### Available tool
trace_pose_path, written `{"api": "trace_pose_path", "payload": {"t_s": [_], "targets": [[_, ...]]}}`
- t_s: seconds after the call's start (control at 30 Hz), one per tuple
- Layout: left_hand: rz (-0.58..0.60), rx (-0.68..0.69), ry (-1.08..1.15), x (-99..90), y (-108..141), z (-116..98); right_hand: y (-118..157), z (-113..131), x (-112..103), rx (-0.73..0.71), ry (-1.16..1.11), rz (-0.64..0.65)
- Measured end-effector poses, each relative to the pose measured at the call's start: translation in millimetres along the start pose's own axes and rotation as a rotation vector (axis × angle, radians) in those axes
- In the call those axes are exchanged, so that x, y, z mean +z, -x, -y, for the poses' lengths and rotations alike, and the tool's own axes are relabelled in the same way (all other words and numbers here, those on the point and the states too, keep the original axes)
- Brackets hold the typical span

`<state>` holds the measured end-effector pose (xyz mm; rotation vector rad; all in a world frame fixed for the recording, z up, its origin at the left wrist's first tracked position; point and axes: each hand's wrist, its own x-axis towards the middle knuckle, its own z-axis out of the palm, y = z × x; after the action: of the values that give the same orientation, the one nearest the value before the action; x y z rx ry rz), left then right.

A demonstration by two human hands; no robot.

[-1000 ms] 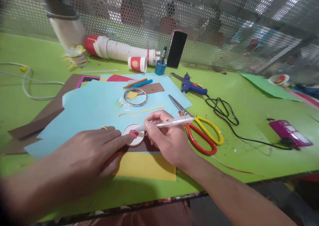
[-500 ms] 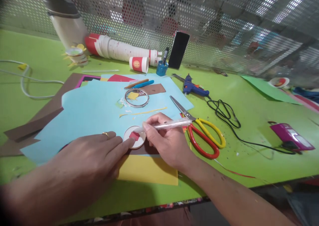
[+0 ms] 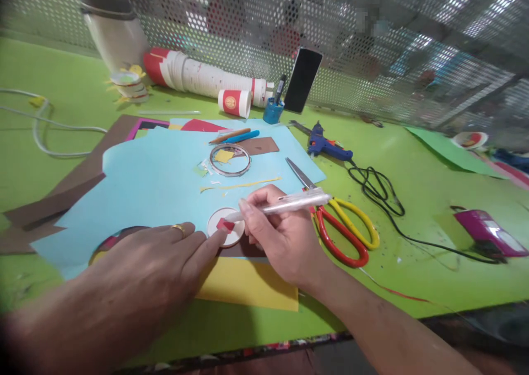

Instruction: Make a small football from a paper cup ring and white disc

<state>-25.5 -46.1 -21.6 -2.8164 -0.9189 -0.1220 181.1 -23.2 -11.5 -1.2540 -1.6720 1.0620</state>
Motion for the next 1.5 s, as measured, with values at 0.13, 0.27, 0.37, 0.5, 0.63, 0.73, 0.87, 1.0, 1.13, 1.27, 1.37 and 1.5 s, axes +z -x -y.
{"api": "trace_pose_path", "payload": {"t_s": [0.13,0.27,0.37,0.5,0.63,0.73,0.87,1.0,1.13,1.27,1.37,1.5], "targets": [[0.018,-0.01,-0.008,-1.2,0.2,-1.7,0.1,3.3,0.0,0.008,-0.008,0.072],[0.048,-0.01,0.001,-2.4,0.5,-3.6,-2.1,6.3,1.1,0.015,-0.009,0.108],[0.083,-0.006,0.003,-2.7,-1.0,-3.5,-4.3,8.5,2.4,0.0,0.006,0.121],[0.076,0.001,0.013,-3.8,-5.1,-1.2,-6.6,11.4,3.8,-0.031,0.081,0.104],[0.078,0.019,-0.001,-6.0,-8.2,-0.4,-8.7,12.8,4.4,-0.051,0.127,0.061],[0.083,0.015,-0.013,-6.4,-9.4,-1.1,-9.5,12.6,4.8,-0.043,0.123,0.052],[0.058,0.015,0.026,-7.3,-10.4,-1.5,-8.6,12.5,5.3,-0.049,0.121,0.06],[0.103,0.014,-0.015,-10.9,-11.5,-1.1,-7.8,12.2,4.9,-0.048,0.136,0.063],[0.148,0.006,-0.002,-11.5,-13.0,-0.7,-7.9,11.0,4.2,-0.049,0.142,0.06],[0.132,-0.001,0.016,-7.2,-9.7,-1.1,-7.7,10.1,3.9,-0.051,0.146,0.061],[0.119,-0.016,0.006,-4.9,-6.5,-1.9,-7.7,9.3,4.0,-0.046,0.129,0.068],[0.139,-0.019,0.0,-4.6,-6.6,-2.5,-7.6,8.9,4.1,-0.045,0.121,0.071]]}}
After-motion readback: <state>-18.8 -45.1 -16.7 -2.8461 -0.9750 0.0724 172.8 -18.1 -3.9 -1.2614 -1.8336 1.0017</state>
